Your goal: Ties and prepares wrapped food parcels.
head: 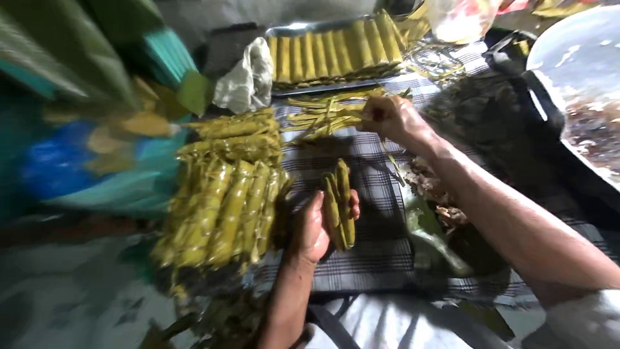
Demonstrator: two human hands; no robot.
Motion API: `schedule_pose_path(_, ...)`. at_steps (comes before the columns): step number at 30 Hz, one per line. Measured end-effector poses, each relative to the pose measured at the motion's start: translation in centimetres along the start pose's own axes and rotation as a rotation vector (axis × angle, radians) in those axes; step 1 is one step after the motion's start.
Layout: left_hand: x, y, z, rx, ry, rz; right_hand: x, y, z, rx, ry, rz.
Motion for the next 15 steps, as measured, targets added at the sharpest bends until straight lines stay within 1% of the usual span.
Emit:
schedule_pose_path(3,0.0,0.1,-0.5,-0.019,-0.012,0.011,1.4,0.1,0.6,-0.253,-0.123,-0.053)
schedule_pose_path(6,0.1,-0.2,-0.4,-0.034,-0.055,0.018,2.1,0.1,1.0,-0.502,-0.204,-0.187)
schedule_pose_path(8,0.4,-0.2,-0.5,-0.036,-0.016,0.018,1.8,-0.5,2.1,-0.583,-0.235,-0.203)
schedule_pose_path(9,0.6,-0.1,-0.7,-0.045,0.042,0.015,1.6,-1.2,2.8,-0.550,-0.234,-0.183)
schedule_pose_path(10,0.8,0.0,-0.9,-0.056,0.104,0.011,1.4,-1.9,3.7,-0.456,-0.216,-0.150)
schedule_pose_path(12,1.0,0.2,-0.8,-0.080,0.157,-0.018,0.5,-3.1,5.2,-0.160,-0.158,-0.072)
schedule_pose_path(14,0.8,0.1,-0.4,-0.079,0.084,-0.036,-0.2,-4.0,6.4,0.033,-0.111,-0.041)
schedule_pose_path(15,0.8,0.1,-0.4,-0.067,0.038,-0.034,-0.3,-4.3,6.7,0.033,-0.093,-0.032)
Point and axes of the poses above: each hand's wrist, its own x-axis away from the middle knuckle, its own z-axis out of the back of the hand, y = z × x, the point moved 3 cm from there along -x, towards the middle knuckle, and after that the axes turned 3 degrees about -y, right-handed, at the moved point
